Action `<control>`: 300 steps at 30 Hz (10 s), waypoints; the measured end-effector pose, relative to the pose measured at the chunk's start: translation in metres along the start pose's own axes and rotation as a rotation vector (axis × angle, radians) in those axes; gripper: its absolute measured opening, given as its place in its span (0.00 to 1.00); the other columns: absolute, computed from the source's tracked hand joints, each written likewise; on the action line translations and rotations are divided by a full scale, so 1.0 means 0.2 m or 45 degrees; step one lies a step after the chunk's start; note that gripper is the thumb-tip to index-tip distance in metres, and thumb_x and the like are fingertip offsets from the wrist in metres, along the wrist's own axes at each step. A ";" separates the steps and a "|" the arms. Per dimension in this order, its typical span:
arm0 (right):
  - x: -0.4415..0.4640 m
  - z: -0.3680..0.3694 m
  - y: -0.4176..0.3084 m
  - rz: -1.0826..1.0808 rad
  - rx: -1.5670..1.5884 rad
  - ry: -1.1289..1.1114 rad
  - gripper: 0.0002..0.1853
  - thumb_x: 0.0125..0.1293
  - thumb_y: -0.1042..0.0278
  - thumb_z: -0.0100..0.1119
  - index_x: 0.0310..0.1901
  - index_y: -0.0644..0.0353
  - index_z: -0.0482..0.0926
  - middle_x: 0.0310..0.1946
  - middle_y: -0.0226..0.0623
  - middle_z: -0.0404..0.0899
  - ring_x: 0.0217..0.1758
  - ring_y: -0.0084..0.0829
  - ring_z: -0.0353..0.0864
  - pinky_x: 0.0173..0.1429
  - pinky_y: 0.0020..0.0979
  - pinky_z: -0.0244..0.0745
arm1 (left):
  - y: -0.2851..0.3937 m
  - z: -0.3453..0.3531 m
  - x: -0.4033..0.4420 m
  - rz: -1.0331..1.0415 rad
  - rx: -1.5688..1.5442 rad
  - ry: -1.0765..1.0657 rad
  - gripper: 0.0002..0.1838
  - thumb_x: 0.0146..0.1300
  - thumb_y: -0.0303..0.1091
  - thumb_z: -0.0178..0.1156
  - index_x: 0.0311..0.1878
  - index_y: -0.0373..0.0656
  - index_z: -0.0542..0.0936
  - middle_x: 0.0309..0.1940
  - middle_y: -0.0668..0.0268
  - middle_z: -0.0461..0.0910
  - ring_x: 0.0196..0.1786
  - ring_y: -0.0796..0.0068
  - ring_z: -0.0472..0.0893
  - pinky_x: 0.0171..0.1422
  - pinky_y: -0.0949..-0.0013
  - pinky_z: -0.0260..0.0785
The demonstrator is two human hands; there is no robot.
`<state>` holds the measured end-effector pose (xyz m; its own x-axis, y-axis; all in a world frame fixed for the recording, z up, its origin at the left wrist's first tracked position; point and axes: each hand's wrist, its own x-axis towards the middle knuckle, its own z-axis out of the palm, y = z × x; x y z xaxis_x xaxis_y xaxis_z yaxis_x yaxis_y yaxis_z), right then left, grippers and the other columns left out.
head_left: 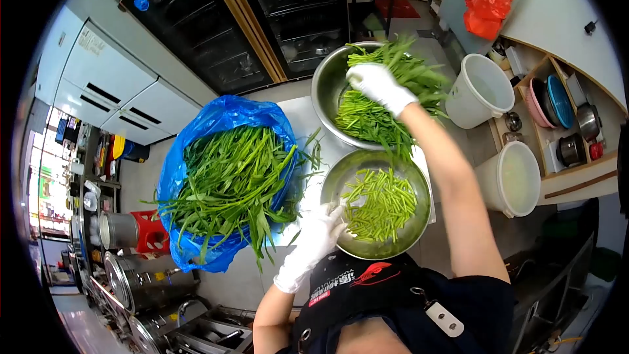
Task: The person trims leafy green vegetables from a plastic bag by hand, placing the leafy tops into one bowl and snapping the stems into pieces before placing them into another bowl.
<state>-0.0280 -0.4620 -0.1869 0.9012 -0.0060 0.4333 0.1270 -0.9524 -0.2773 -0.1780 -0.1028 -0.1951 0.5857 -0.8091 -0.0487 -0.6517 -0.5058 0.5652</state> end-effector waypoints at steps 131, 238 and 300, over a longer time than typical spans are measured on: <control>-0.79 -0.28 -0.45 0.680 1.153 -0.038 0.10 0.67 0.66 0.58 0.39 0.64 0.83 0.27 0.23 0.77 0.26 0.14 0.68 0.32 0.20 0.63 | -0.41 -0.75 -0.07 -0.088 0.067 0.845 0.07 0.60 0.19 0.62 0.42 0.35 0.81 0.29 0.62 0.76 0.31 0.70 0.75 0.38 0.73 0.68; -0.67 -0.19 -1.01 -0.577 0.317 -0.027 0.12 0.55 0.67 0.60 0.41 0.59 0.77 0.32 0.36 0.76 0.36 0.35 0.79 0.39 0.32 0.76 | 0.01 -0.36 0.06 -0.556 -1.488 0.075 0.15 0.68 0.34 0.57 0.23 0.43 0.73 0.18 0.76 0.65 0.21 0.86 0.59 0.26 0.78 0.49; -0.84 -0.29 -0.62 0.888 1.919 -0.283 0.11 0.73 0.64 0.53 0.35 0.61 0.74 0.24 0.32 0.76 0.21 0.20 0.72 0.27 0.24 0.70 | -0.42 -1.47 0.20 0.187 -1.543 0.697 0.16 0.66 0.28 0.60 0.55 0.32 0.76 0.43 0.61 0.83 0.39 0.80 0.77 0.42 0.78 0.68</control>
<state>-0.2201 -0.3607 -0.1750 0.9731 -0.1068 -0.2039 -0.1572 0.3387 -0.9277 0.0413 -0.0053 -0.0031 0.8496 -0.4654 0.2481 -0.0557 0.3886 0.9197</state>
